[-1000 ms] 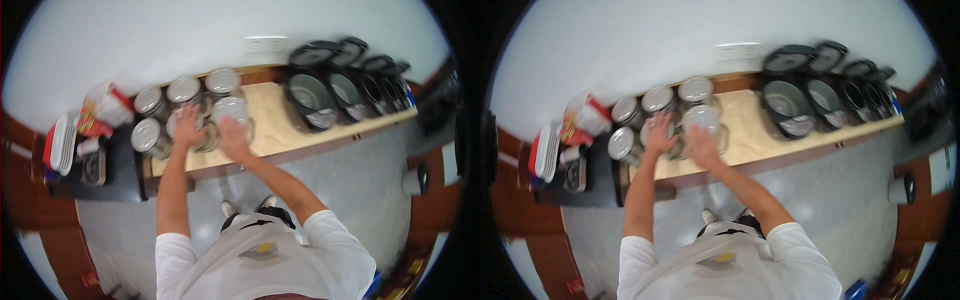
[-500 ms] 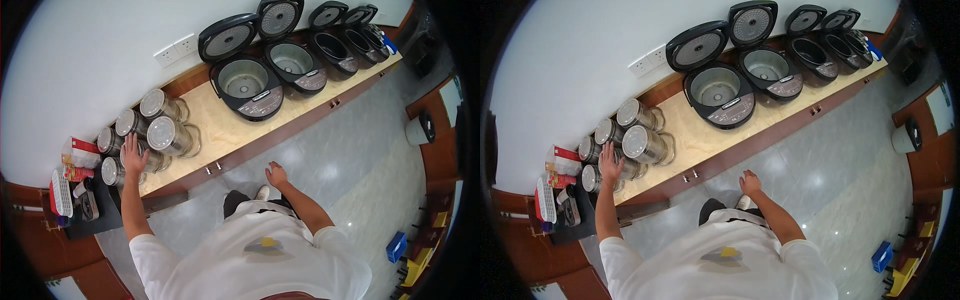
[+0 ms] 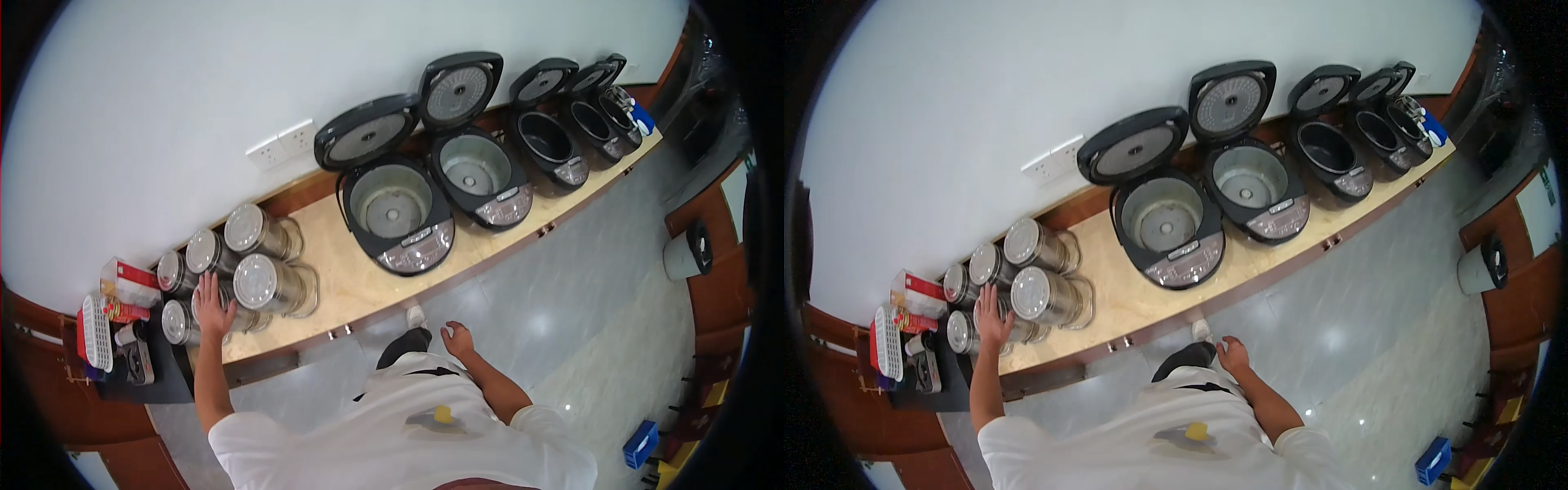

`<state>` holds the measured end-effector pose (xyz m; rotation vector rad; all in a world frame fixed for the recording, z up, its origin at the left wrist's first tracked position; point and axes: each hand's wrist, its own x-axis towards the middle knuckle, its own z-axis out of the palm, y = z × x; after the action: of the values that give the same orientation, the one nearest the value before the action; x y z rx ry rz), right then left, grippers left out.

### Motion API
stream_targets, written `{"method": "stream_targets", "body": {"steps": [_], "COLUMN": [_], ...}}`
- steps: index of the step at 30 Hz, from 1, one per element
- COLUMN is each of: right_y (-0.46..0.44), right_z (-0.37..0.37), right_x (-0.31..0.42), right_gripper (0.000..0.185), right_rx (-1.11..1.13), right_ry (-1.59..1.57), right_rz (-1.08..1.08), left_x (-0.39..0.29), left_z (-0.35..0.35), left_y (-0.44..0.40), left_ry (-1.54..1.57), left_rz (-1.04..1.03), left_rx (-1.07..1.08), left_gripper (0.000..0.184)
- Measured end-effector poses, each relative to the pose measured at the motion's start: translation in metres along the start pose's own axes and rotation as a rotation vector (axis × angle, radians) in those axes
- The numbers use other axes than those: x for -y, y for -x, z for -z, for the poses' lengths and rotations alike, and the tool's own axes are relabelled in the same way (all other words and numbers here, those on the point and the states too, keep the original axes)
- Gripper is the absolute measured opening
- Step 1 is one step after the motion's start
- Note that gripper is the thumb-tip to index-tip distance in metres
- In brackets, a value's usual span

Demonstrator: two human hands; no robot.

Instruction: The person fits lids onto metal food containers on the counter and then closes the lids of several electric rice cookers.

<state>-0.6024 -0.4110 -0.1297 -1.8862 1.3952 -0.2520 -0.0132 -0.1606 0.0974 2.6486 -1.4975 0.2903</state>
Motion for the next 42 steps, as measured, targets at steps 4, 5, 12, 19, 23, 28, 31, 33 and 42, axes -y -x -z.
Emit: {"method": "stream_targets", "body": {"steps": [4,5,12,19,23,28,31,33,42], "right_y": [-0.031,-0.037,-0.065,-0.111,-0.161,-0.223,-0.252,-0.262,-0.235], "right_z": [0.033,0.043,0.169,0.255,0.263,0.270,0.253,0.243,0.236], "right_x": [0.018,0.023,0.141,0.293,0.362,0.427,0.436,0.435,0.402], "right_gripper": [0.041,0.041,0.035,0.031,0.045,0.051,0.052,0.045,0.041], "right_rx": [0.038,0.030,0.434,0.395,-0.173,-0.562,-0.607,-0.659,-0.627], "right_ry": [-0.031,-0.033,-0.218,-0.588,-0.434,-0.116,0.047,0.206,0.132], "right_rz": [0.037,0.041,0.067,0.512,0.854,1.133,1.124,1.116,1.122], "left_x": [-0.003,-0.003,-0.016,-0.017,-0.018,-0.018,-0.019,-0.021,-0.023], "left_z": [0.003,0.003,0.015,0.014,0.015,0.012,0.013,0.015,0.015], "left_y": [0.000,0.000,-0.003,-0.004,-0.004,-0.001,-0.001,-0.002,-0.003], "left_ry": [0.021,0.027,0.049,0.035,0.064,0.079,0.077,0.082,0.072], "left_rz": [-0.018,-0.014,0.056,0.074,0.060,0.080,0.106,0.096,0.121], "left_rx": [-0.031,-0.027,0.024,0.031,-0.013,-0.056,-0.064,-0.082,-0.036], "left_gripper": [0.090,0.090,0.090,0.092,0.092,0.091,0.092,0.092,0.093]}}
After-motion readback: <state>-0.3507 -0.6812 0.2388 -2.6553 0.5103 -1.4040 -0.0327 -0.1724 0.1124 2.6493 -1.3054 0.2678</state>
